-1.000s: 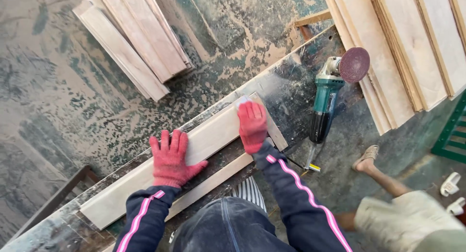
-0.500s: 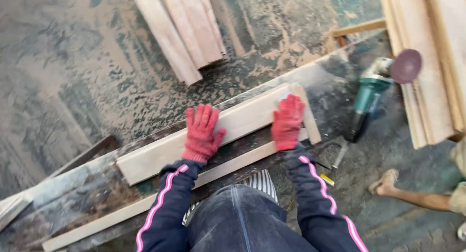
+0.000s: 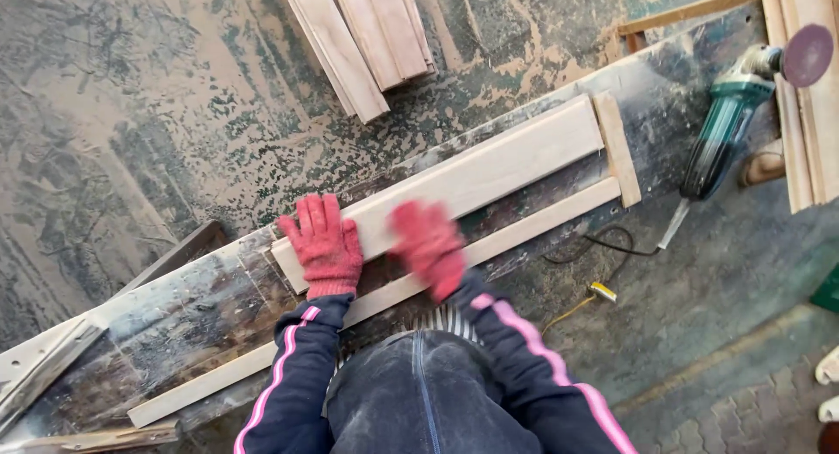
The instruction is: Sanding a wooden plank using an angle grinder with a sanding disc attachment and manual sanding with sandpaper.
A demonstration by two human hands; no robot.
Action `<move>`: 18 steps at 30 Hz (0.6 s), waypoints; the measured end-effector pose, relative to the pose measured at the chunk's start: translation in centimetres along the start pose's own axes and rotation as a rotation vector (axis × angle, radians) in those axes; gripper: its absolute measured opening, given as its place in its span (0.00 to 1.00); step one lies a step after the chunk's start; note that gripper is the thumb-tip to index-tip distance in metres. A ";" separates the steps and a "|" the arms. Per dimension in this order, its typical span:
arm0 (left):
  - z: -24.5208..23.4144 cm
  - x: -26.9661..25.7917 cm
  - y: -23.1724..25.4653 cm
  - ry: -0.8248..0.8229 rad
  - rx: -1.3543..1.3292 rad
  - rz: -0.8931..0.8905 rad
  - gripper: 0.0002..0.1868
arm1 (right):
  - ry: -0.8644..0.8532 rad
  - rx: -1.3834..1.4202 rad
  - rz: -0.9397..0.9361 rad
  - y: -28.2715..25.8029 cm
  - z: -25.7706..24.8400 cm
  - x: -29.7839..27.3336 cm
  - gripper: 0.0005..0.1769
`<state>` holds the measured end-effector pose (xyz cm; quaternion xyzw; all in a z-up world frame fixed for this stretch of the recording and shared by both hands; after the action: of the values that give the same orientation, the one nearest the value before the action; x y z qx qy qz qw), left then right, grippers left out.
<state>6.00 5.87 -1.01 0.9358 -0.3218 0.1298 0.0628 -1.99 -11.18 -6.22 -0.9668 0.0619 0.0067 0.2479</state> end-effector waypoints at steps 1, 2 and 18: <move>-0.3 0.1 0.2 -0.028 -0.055 0.037 0.31 | 0.030 -0.197 0.178 6.7 -0.4 0.4 0.36; -0.5 0.7 0.4 -0.044 -0.105 0.065 0.30 | 0.068 -0.397 0.340 13.5 -1.6 1.0 0.33; -3.1 1.6 -2.8 -0.082 0.102 -0.006 0.29 | 0.077 -0.412 0.458 15.5 -7.3 3.3 0.35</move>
<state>8.32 7.71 2.38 0.9432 -0.3142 0.1075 0.0025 -0.79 -28.55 -7.39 -0.9571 0.2848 0.0383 0.0362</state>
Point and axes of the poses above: each hand's wrist, its own x-axis towards the middle knuckle, its own z-axis out of the palm, y = z × x, the point moved 9 cm from there along x, towards the middle knuckle, and after that the axes turned 12 degrees about z, right-handed, at the moved point
